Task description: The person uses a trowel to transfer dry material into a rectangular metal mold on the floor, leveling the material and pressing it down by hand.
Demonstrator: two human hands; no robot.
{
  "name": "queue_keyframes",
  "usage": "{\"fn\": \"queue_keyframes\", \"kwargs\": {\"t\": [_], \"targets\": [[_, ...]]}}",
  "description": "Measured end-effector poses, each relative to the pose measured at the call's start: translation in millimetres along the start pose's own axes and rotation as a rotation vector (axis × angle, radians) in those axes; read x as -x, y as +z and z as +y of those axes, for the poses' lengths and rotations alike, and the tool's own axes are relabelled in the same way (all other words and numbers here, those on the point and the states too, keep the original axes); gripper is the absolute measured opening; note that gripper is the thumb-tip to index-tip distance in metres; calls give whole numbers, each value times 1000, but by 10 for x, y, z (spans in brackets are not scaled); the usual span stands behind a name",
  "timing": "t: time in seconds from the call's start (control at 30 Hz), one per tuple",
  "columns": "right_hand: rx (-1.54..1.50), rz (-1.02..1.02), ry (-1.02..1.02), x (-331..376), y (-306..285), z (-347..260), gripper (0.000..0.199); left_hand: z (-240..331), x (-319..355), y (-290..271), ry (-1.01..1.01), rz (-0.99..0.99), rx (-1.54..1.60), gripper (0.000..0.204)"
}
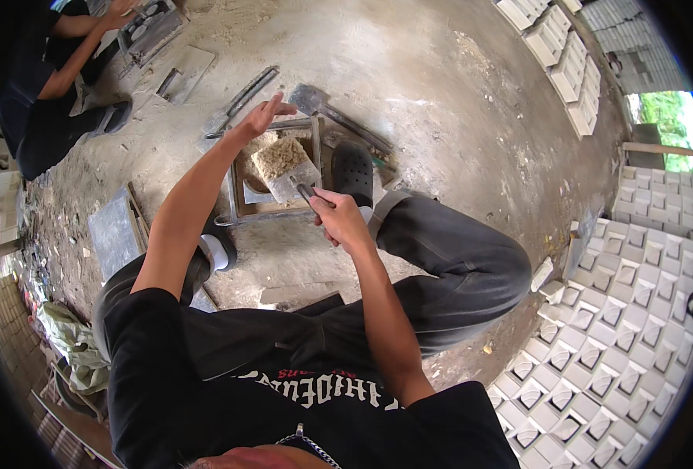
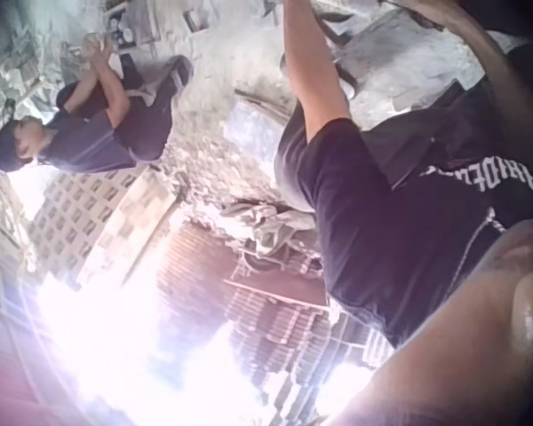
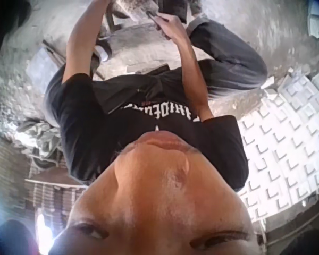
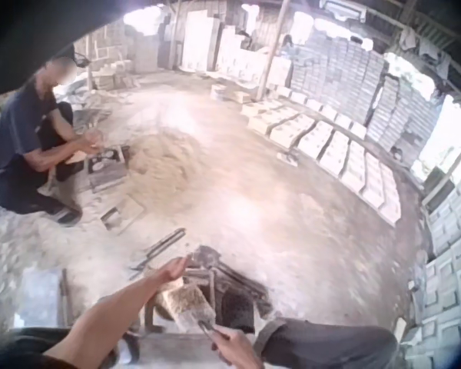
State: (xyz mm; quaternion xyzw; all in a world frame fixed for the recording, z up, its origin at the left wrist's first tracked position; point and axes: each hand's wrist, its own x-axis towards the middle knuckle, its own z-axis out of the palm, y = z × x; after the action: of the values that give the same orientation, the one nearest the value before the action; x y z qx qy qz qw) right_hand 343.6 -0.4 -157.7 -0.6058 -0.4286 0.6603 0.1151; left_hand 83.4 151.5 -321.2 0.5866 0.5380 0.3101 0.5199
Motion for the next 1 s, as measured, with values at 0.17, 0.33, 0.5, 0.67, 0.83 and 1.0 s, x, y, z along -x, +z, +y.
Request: {"fn": "queue_keyframes", "kwargs": {"t": [0.17,0.33,0.5,0.67,0.83,1.0], "targets": [[3,38,16,-64,-7,42,47,102,-92,257,-116,-153,-46,75],[53,41,90,-91,-43,-146,44,-9,-138,273,-134,-160,17,71],[22,40,136,-106,-44,-243,43,-154,-201,273,-130,-136,-40,71],[58,45,147,-109,-67,-339,38,-134,-190,294,-107,-156,30,71],[112,16,120,-140,-110,-408,36,-104,-157,312,-40,-144,-88,69],[96,12,143,-121,-93,-448,32,-58,-51,330,17,-72,-211,64]]}}
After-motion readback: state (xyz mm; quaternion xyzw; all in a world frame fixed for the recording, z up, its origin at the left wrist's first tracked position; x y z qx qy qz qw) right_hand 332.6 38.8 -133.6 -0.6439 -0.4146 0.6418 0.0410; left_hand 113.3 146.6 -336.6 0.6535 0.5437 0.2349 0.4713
